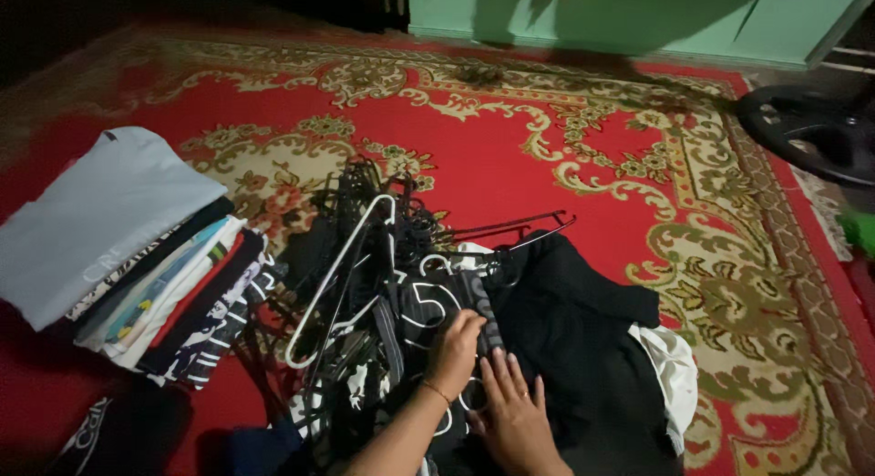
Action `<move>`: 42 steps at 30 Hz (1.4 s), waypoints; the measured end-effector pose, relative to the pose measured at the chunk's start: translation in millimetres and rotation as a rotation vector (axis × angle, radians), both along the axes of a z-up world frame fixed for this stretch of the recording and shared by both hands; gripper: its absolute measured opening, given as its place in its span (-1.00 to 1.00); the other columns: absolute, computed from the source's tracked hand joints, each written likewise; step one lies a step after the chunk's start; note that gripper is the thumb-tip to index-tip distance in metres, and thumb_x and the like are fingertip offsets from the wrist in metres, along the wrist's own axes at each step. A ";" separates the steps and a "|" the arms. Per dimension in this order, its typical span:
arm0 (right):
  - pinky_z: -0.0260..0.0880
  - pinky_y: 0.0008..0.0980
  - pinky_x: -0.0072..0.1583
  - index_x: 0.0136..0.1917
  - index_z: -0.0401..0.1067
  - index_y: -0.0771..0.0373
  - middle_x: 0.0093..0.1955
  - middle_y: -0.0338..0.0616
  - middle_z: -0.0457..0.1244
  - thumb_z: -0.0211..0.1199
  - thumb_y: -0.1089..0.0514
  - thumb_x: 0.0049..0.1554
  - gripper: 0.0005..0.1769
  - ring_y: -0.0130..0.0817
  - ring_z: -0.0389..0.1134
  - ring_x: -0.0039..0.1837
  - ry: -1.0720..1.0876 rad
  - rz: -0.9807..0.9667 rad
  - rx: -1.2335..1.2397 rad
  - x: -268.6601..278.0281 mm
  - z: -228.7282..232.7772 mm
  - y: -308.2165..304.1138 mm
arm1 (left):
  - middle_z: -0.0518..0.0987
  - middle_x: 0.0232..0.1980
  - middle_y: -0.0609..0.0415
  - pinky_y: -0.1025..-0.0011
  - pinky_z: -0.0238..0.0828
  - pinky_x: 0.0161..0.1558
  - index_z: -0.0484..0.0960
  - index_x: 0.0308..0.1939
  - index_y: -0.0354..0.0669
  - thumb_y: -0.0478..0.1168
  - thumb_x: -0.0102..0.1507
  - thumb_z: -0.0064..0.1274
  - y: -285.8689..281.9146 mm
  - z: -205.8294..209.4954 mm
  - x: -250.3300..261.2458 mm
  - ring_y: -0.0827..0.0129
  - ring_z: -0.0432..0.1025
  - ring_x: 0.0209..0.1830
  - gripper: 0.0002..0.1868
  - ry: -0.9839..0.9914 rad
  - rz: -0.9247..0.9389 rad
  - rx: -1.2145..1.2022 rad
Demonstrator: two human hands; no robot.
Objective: The person puts shirts and shorts onto plastic hangers by hand while sitting on a patterned rug.
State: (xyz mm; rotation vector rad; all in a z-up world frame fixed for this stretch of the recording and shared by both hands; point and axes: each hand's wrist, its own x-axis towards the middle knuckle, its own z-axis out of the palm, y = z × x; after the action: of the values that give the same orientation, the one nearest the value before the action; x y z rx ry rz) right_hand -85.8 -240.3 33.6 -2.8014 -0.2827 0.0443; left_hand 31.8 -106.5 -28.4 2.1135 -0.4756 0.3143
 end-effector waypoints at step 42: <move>-0.12 0.25 0.48 0.46 0.24 0.23 0.52 -0.03 0.12 0.10 -0.04 0.18 -0.37 -0.05 0.00 0.59 -0.400 0.237 -0.117 162.7 -26.6 68.7 | 0.39 0.13 0.15 -0.38 -0.14 0.39 0.63 -0.07 -0.05 0.08 0.32 0.00 82.9 1.8 80.1 0.09 0.19 0.32 -0.67 0.112 0.671 0.443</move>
State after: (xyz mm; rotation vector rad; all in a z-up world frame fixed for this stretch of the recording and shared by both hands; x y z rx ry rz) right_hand 76.8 -171.6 7.0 -2.8561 -0.7257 -0.4625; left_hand 111.9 -23.5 -26.5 2.6680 0.2785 0.4976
